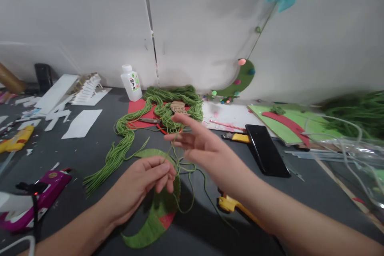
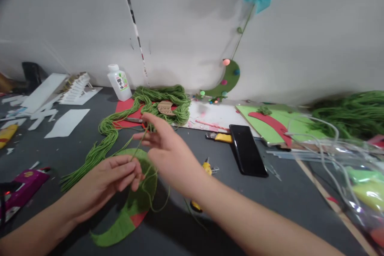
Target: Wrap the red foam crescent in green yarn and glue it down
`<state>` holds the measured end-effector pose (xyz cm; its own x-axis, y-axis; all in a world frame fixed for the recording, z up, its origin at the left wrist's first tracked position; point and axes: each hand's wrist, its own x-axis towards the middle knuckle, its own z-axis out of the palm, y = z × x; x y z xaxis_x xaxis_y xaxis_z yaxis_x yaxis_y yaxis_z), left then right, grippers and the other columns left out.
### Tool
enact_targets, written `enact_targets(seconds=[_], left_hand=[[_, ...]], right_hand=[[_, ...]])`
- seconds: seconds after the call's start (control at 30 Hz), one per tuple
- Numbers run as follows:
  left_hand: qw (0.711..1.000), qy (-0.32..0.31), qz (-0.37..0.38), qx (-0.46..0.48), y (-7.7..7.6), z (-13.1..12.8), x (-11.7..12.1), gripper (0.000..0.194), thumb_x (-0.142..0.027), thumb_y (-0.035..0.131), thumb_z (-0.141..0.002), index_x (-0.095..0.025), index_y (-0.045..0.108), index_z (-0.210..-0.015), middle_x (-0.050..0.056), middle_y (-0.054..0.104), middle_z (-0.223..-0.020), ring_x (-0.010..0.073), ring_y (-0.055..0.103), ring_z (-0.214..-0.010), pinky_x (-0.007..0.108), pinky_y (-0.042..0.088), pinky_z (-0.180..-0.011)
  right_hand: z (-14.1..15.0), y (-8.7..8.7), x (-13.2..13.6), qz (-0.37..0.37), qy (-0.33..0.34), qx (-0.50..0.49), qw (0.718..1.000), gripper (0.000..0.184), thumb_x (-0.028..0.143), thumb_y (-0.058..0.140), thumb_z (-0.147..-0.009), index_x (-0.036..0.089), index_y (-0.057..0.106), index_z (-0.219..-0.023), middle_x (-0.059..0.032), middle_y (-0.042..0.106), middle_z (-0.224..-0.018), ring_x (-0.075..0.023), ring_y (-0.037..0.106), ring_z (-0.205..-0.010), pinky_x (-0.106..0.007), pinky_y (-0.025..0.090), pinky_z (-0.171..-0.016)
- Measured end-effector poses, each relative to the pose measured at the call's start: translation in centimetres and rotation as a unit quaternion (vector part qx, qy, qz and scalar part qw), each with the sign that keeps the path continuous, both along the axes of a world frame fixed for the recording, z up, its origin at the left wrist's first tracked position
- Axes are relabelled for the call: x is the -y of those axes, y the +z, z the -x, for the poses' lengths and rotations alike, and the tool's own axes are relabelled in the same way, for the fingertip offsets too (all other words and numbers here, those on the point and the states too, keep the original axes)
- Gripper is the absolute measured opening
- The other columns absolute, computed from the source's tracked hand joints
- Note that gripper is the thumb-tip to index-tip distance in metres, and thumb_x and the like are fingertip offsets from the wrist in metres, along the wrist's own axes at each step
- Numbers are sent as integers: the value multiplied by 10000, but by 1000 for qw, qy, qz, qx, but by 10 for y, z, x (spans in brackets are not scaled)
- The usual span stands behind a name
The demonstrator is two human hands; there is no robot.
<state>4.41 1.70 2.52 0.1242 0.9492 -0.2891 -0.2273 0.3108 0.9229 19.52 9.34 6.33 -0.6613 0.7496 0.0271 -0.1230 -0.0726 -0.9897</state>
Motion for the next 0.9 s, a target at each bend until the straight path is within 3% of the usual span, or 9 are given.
enact_targets(seconds=[0.13,0.23,0.37,0.47,0.6,0.67,0.73,0.8,0.9], left_hand=[[996,-58,-10,-72,-10,10,-3,282,-371,507,-868,-160,666,-769,-64,415,-435,116,507,-533,234,396,-624],[986,-72,-29,-151,-15,16,-8,301,-398,476,-878,-176,646,-764,-62,432,-464,120,517,-567,222,379,-615],[959,-86,-54,-264,-17,21,-21,300,-414,485,-857,-178,624,-734,-42,534,-540,111,477,-528,219,344,-554],[947,-70,-79,-303,-16,26,-30,300,-424,497,-837,-176,608,-710,-46,510,-524,127,498,-546,227,355,-570],[953,-21,-105,-284,-12,36,-36,336,-467,422,-858,-191,575,-743,-55,444,-517,163,547,-622,259,403,-652],[938,4,-137,-318,-8,40,-37,335,-464,429,-852,-193,599,-750,-27,524,-608,176,563,-697,272,407,-700],[894,23,-186,-406,-3,42,-41,322,-444,465,-828,-198,645,-727,4,584,-729,194,558,-771,286,395,-736],[853,26,-219,-473,1,41,-48,300,-424,502,-798,-200,673,-695,10,582,-725,198,543,-748,292,388,-715],[859,24,-221,-461,4,33,-62,272,-390,510,-787,-192,672,-875,-10,567,-655,170,526,-625,282,391,-626]], right_hand=[[-36,-1,-38,-115,-141,37,983,569,55,465,-671,255,483,-1203,-27,414,-1378,-182,559,-1084,-345,467,-928],[-63,-6,-70,-182,-236,82,951,646,58,489,-671,289,434,-1271,-7,322,-1444,-209,512,-1151,-324,502,-850],[-86,-10,-105,-299,-332,265,854,748,52,432,-704,216,221,-1403,-101,236,-1482,-228,495,-1170,-317,505,-771],[-82,-11,-98,-339,-279,442,782,622,59,444,-704,171,401,-1314,-167,567,-1182,-269,598,-929,-353,470,-642],[-50,-25,-32,-386,-111,476,783,192,108,567,-633,191,657,-781,-55,617,-648,-213,571,-615,-298,383,-542],[-35,-37,5,-417,8,462,783,134,118,645,-555,198,635,-662,-36,622,-685,-183,553,-597,-272,354,-514],[-28,-48,31,-492,152,432,740,150,100,589,-636,178,640,-754,-80,634,-826,-206,560,-684,-294,358,-538],[-27,-55,41,-479,192,416,749,139,75,538,-685,174,618,-740,-104,633,-876,-224,560,-749,-320,378,-590],[-29,-53,35,-389,157,404,813,131,66,550,-637,193,527,-615,-70,637,-751,-209,574,-681,-324,404,-604]])
